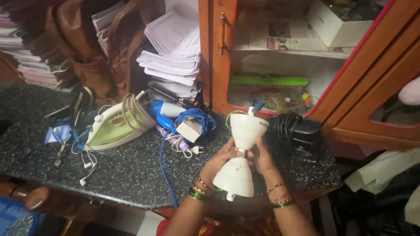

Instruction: The person wipes a white dual lamp fixture with a pink cloth, then wipes a purple hair straightener and a blue hairdryer. The person places the cleaned items on the countertop.

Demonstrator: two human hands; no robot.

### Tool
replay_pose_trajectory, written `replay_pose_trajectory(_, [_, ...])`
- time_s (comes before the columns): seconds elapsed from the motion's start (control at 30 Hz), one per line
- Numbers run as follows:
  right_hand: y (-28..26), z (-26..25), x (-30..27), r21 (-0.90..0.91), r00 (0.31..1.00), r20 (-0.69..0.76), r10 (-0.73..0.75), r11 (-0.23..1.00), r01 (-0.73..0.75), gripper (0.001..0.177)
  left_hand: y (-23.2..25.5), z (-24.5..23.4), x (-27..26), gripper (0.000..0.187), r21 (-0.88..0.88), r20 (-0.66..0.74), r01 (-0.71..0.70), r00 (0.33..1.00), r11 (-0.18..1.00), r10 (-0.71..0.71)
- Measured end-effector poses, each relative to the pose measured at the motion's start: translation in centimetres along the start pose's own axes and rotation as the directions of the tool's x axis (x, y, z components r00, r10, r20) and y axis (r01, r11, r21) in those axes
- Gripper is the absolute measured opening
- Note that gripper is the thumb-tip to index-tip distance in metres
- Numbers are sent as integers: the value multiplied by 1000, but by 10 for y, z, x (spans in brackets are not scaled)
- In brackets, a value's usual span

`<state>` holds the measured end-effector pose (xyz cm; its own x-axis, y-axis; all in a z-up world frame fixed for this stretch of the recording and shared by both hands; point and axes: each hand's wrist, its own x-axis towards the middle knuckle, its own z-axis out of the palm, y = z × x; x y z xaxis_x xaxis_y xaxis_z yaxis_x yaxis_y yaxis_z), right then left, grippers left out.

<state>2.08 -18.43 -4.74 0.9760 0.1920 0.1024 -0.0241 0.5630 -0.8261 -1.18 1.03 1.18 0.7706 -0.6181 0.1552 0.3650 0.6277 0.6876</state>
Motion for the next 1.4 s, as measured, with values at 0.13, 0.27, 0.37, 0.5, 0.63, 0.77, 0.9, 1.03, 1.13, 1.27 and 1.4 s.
replay_pose_trajectory(0.13, [-2, 2, -5, -13, 980, 142, -136, 990, 140, 56, -4, -4, 8, 76, 167, -49, -68, 996, 984, 77])
replay_pose_trajectory(0.27, [-2, 13, -14, -415, 971, 147, -190, 879, 234, 67, -9, -11, 8, 76, 314, -117, -179, 967, 932, 225])
replay_pose_trajectory(0.37, [-3, 18, -19, -471, 976, 185, -111, 862, 187, 65, -11, -12, 6, 74, 402, -182, -204, 938, 893, 296])
replay_pose_trajectory(0.5, [0, 14, -16, -504, 980, 182, -76, 849, 159, 57, -13, -12, 12, 78, 582, -329, -137, 862, 802, 386])
replay_pose_trajectory(0.63, [4, 6, -15, -471, 994, 102, -32, 879, 77, 56, -18, -13, 12, 78, 597, -325, -237, 802, 766, 502])
replay_pose_trajectory(0.77, [2, 7, -14, -338, 980, 201, -14, 938, 82, 57, -19, -19, 14, 79, 618, -213, -299, 827, 727, 521])
replay_pose_trajectory(0.9, [-7, 19, -23, -132, 975, 207, 81, 990, -55, 60, -21, -23, 16, 69, 780, -117, -255, 838, 572, 533])
replay_pose_trajectory(1.03, [-24, 33, -26, -40, 988, 41, 146, 989, -144, 53, -20, -18, 15, 64, 514, -217, -191, 914, 837, 342])
replay_pose_trajectory(1.13, [-41, 44, -28, 180, 990, 141, -29, 984, 3, 49, -15, -12, 10, 61, 295, -166, -211, 949, 932, 267])
replay_pose_trajectory(1.27, [-70, 51, -14, 24, 981, -17, -194, 981, 194, 43, -3, -6, 9, 56, 486, -176, -228, 920, 844, 349])
replay_pose_trajectory(1.4, [-87, 49, 3, -242, 920, 4, -392, 892, 381, 40, -1, -5, 15, 55, 577, -188, -249, 886, 778, 423])
